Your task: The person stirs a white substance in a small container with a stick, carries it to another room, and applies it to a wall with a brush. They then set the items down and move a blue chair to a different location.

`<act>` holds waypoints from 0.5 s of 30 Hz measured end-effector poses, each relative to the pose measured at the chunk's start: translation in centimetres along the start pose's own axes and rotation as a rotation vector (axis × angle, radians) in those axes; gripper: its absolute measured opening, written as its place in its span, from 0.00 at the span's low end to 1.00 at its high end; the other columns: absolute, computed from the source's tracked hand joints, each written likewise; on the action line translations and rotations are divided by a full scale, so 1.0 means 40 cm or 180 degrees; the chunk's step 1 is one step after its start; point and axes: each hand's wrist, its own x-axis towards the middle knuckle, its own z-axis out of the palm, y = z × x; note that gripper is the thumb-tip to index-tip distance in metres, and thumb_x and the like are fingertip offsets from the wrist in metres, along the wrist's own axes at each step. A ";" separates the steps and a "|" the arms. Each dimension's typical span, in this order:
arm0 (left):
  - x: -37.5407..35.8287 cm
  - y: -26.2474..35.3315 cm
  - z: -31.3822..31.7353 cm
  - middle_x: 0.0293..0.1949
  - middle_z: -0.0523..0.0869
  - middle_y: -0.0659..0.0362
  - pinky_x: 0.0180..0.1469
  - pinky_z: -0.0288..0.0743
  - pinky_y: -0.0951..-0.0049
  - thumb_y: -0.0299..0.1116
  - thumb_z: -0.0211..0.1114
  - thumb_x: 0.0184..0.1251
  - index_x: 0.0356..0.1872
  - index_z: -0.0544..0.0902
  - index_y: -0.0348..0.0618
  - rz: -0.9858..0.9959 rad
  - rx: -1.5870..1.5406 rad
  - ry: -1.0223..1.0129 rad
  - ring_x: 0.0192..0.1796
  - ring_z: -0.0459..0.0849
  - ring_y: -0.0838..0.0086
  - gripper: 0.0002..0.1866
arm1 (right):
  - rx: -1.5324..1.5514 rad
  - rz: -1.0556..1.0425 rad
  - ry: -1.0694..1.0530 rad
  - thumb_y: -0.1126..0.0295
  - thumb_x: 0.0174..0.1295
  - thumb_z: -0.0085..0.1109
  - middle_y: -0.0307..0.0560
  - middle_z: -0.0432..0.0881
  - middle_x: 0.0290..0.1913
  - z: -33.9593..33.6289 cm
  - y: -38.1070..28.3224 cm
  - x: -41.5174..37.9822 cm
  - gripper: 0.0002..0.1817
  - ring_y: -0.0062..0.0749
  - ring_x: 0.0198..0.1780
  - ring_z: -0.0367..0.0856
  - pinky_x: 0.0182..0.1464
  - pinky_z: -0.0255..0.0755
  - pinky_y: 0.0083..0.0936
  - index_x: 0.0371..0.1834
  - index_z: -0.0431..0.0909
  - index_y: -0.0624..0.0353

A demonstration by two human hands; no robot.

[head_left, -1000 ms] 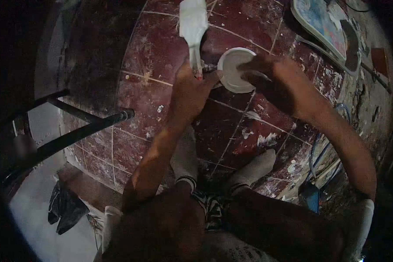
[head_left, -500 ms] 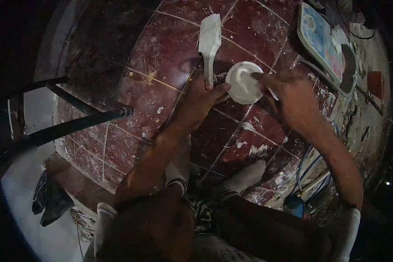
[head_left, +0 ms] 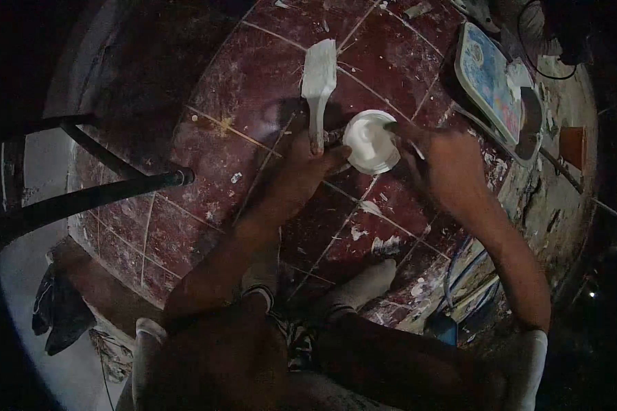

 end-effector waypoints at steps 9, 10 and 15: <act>-0.012 0.019 0.016 0.52 0.79 0.54 0.54 0.81 0.70 0.34 0.70 0.69 0.66 0.65 0.36 -0.0053 -0.0049 0.0204 0.54 0.82 0.70 0.30 | 0.0872 -0.0260 0.0392 0.63 0.69 0.58 0.52 0.86 0.28 0.054 0.016 -0.005 0.14 0.45 0.28 0.87 0.37 0.82 0.41 0.54 0.84 0.51; -0.009 0.018 0.013 0.53 0.78 0.53 0.52 0.80 0.70 0.33 0.71 0.69 0.68 0.63 0.37 -0.0079 0.0050 0.0224 0.53 0.81 0.70 0.33 | 0.0879 -0.0259 0.0391 0.63 0.69 0.58 0.52 0.86 0.28 0.050 0.019 -0.006 0.14 0.45 0.28 0.87 0.37 0.82 0.41 0.54 0.84 0.51; 0.005 0.008 0.004 0.49 0.81 0.52 0.55 0.86 0.72 0.35 0.69 0.70 0.57 0.72 0.32 -0.0168 0.0235 0.0128 0.51 0.84 0.71 0.23 | 0.0104 0.0130 -0.0156 0.64 0.69 0.59 0.52 0.86 0.27 0.007 -0.002 0.000 0.13 0.45 0.28 0.87 0.36 0.81 0.42 0.54 0.83 0.50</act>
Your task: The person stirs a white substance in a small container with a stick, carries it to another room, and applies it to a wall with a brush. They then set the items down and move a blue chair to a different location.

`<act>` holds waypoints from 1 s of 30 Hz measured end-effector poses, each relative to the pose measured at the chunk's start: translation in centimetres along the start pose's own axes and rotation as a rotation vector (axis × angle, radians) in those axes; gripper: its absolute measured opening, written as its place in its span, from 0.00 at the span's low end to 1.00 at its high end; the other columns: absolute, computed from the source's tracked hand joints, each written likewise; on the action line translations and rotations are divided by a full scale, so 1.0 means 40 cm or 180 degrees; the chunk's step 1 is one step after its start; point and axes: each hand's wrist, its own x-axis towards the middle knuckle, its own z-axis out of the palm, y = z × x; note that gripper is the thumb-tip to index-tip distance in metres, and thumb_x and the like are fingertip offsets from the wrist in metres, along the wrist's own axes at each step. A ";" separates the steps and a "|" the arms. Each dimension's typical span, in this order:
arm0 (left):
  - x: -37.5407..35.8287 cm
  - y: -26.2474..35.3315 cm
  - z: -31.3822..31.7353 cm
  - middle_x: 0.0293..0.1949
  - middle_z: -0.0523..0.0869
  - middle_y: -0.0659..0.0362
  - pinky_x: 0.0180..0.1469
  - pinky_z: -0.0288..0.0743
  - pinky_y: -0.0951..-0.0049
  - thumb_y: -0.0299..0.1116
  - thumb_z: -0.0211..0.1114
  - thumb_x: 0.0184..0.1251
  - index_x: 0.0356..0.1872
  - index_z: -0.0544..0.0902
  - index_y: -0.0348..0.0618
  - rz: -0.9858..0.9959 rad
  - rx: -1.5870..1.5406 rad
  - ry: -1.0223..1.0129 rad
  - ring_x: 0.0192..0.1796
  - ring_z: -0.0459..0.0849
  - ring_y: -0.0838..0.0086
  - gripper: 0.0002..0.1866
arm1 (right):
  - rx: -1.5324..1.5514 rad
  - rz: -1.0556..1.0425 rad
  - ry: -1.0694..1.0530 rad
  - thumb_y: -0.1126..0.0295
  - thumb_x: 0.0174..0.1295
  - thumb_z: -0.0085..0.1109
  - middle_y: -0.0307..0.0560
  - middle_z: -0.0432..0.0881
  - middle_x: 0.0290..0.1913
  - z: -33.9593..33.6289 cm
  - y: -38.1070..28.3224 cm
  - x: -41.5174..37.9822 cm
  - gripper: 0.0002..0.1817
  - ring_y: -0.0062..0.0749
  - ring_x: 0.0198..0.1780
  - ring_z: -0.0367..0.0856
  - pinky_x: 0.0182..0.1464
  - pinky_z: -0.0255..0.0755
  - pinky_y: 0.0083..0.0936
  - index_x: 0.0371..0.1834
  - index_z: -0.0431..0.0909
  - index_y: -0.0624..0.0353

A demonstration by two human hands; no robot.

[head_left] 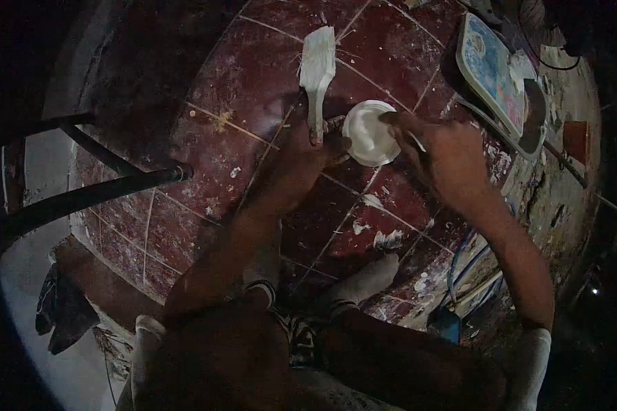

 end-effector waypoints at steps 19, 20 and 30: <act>-0.017 0.036 0.010 0.52 0.82 0.51 0.60 0.82 0.68 0.35 0.71 0.69 0.63 0.69 0.34 0.0073 0.0514 0.0128 0.54 0.83 0.69 0.28 | 0.1067 -0.0469 0.0346 0.65 0.71 0.56 0.53 0.87 0.29 0.040 0.016 -0.011 0.12 0.47 0.27 0.87 0.36 0.82 0.42 0.52 0.84 0.52; -0.008 0.015 0.006 0.51 0.83 0.52 0.58 0.82 0.67 0.36 0.72 0.68 0.62 0.69 0.35 0.0204 0.0137 0.0025 0.54 0.83 0.69 0.28 | 0.0503 -0.0327 0.0267 0.65 0.70 0.57 0.52 0.87 0.29 0.024 0.010 -0.015 0.12 0.45 0.28 0.87 0.36 0.82 0.42 0.53 0.84 0.51; -0.020 0.050 0.009 0.50 0.83 0.54 0.55 0.82 0.71 0.37 0.72 0.68 0.59 0.71 0.34 0.0089 0.0689 0.0142 0.51 0.84 0.71 0.26 | 0.0033 -0.0408 0.0157 0.65 0.63 0.65 0.52 0.87 0.30 0.017 0.004 -0.035 0.17 0.43 0.29 0.88 0.36 0.82 0.39 0.56 0.84 0.49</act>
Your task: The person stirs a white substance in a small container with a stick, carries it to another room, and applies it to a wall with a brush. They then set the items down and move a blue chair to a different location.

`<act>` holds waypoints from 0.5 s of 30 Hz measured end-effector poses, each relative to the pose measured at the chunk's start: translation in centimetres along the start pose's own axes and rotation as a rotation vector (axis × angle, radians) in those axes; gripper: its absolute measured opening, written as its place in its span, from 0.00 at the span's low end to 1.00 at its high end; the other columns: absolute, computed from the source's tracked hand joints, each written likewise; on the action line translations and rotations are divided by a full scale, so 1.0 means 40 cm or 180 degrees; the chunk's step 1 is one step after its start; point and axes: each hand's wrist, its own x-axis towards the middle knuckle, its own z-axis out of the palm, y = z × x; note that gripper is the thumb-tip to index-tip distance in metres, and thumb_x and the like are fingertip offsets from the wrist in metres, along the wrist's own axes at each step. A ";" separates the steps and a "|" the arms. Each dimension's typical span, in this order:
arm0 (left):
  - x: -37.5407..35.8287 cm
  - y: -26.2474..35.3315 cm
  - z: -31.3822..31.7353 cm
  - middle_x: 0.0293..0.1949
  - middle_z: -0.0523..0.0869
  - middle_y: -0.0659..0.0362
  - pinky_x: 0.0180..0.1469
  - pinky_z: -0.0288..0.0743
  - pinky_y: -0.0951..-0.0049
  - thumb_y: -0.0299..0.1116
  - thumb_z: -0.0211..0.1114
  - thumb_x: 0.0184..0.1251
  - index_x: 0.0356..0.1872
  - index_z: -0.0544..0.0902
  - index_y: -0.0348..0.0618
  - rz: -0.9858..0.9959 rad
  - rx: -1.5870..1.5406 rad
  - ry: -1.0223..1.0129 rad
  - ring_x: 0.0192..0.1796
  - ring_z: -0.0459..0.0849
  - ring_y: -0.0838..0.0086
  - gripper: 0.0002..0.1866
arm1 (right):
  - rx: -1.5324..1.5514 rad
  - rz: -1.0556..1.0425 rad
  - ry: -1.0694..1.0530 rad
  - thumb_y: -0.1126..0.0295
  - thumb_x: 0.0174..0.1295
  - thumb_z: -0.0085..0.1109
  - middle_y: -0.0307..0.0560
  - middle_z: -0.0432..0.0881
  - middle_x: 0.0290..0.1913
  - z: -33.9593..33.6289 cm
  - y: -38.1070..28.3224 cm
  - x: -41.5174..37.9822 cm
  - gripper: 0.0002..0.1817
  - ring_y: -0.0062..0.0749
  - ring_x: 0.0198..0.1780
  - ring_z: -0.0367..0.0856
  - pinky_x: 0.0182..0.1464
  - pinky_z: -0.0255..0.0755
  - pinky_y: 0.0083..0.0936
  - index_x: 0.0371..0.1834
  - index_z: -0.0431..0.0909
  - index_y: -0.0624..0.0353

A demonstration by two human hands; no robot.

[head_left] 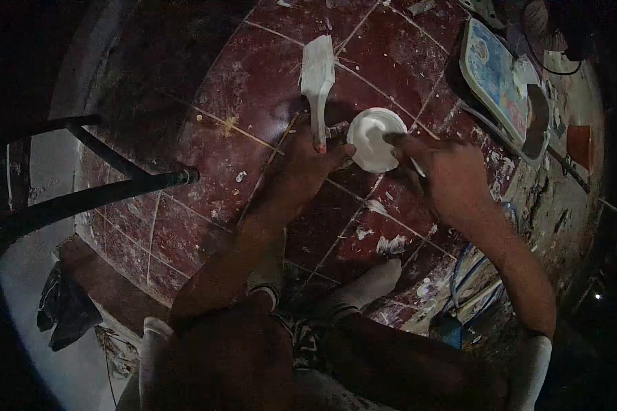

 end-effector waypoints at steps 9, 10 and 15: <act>0.001 -0.049 0.005 0.48 0.80 0.54 0.53 0.76 0.67 0.41 0.75 0.63 0.61 0.71 0.35 -0.0012 -0.0341 0.0097 0.49 0.80 0.70 0.32 | 0.0290 0.0031 0.0081 0.67 0.61 0.64 0.50 0.88 0.33 -0.011 -0.010 0.015 0.20 0.46 0.30 0.88 0.36 0.81 0.41 0.57 0.81 0.53; 0.002 -0.051 0.007 0.48 0.80 0.54 0.53 0.76 0.67 0.41 0.75 0.63 0.61 0.71 0.35 -0.0016 -0.0365 0.0098 0.49 0.80 0.70 0.32 | 0.0276 0.0027 0.0061 0.67 0.61 0.64 0.50 0.88 0.33 -0.005 -0.008 0.013 0.20 0.46 0.30 0.88 0.36 0.81 0.41 0.57 0.81 0.53; 0.004 -0.058 0.011 0.49 0.79 0.52 0.55 0.76 0.64 0.41 0.75 0.64 0.63 0.68 0.34 0.0226 -0.0217 0.0272 0.51 0.80 0.67 0.34 | -0.0455 0.0247 -0.0490 0.68 0.64 0.61 0.59 0.86 0.31 -0.015 -0.017 0.022 0.17 0.50 0.29 0.87 0.37 0.81 0.42 0.56 0.82 0.56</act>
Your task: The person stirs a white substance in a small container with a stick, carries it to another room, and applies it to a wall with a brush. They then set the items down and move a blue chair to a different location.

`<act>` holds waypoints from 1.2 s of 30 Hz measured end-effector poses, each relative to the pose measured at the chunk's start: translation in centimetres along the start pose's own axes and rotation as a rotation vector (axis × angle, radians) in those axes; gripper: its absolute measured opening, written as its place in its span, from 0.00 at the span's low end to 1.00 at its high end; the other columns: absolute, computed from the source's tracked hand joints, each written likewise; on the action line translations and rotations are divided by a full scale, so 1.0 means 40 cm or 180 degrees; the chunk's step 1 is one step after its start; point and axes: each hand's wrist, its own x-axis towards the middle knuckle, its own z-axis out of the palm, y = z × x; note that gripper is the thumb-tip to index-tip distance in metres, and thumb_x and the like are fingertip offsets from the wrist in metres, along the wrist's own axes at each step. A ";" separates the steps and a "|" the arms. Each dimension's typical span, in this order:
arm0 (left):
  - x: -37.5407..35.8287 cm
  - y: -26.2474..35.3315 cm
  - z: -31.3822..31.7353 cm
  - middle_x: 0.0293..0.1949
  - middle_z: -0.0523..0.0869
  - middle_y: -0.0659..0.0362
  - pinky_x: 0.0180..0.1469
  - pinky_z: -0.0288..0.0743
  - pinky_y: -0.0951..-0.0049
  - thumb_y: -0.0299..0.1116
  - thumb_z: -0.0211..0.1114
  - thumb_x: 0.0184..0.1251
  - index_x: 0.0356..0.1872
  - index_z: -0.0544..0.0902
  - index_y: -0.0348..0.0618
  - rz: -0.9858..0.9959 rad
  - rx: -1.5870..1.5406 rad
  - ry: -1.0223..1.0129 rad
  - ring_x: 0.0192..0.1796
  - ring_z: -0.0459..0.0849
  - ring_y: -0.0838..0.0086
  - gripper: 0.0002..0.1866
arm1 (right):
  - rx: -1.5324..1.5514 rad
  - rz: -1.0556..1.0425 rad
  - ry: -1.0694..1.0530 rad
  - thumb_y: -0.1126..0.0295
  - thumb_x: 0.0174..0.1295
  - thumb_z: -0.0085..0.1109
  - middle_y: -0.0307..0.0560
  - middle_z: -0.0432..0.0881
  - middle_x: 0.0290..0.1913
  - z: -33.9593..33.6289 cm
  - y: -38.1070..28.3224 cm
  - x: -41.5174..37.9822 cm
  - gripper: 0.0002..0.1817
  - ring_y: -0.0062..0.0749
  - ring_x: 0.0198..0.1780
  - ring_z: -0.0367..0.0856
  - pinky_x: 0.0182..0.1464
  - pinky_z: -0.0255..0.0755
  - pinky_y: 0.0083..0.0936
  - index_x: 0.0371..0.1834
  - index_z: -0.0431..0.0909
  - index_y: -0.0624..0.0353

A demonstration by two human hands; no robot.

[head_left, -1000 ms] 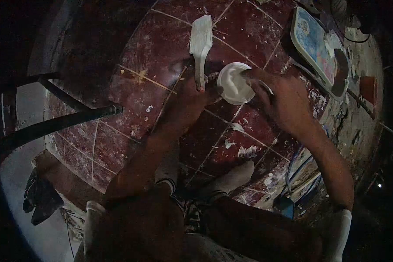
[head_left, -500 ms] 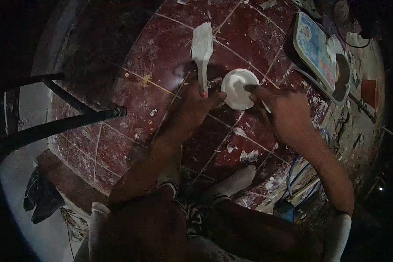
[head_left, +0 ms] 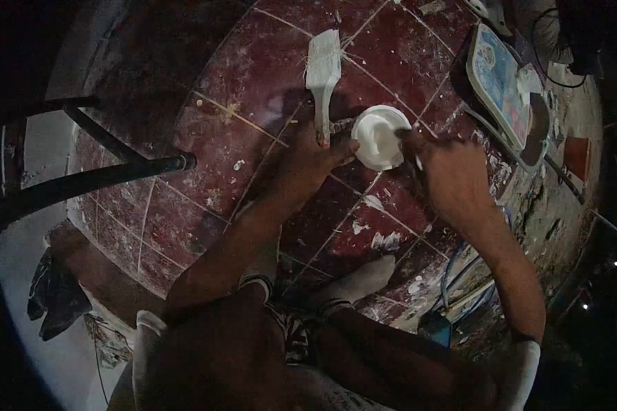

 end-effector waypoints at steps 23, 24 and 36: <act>-0.002 0.043 -0.010 0.45 0.76 0.55 0.52 0.73 0.66 0.45 0.74 0.63 0.60 0.71 0.34 -0.0095 0.0405 -0.0018 0.48 0.75 0.71 0.33 | 0.2621 0.0432 0.0763 0.61 0.74 0.55 0.55 0.87 0.34 0.042 0.047 -0.005 0.16 0.36 0.31 0.86 0.38 0.79 0.33 0.52 0.85 0.60; 0.000 0.043 -0.014 0.46 0.76 0.51 0.49 0.75 0.64 0.46 0.73 0.63 0.61 0.69 0.33 -0.0286 0.0780 -0.0165 0.48 0.77 0.69 0.34 | 0.3081 0.0493 0.0818 0.61 0.75 0.55 0.52 0.88 0.38 0.041 0.048 -0.017 0.16 0.30 0.33 0.85 0.38 0.78 0.31 0.52 0.85 0.62; 0.000 0.015 -0.003 0.46 0.76 0.59 0.58 0.70 0.68 0.38 0.74 0.62 0.65 0.70 0.36 0.0073 0.0204 -0.0031 0.49 0.73 0.73 0.34 | 0.3290 0.1031 0.1133 0.60 0.74 0.57 0.46 0.86 0.40 0.012 0.084 -0.112 0.17 0.21 0.34 0.81 0.36 0.74 0.20 0.52 0.84 0.64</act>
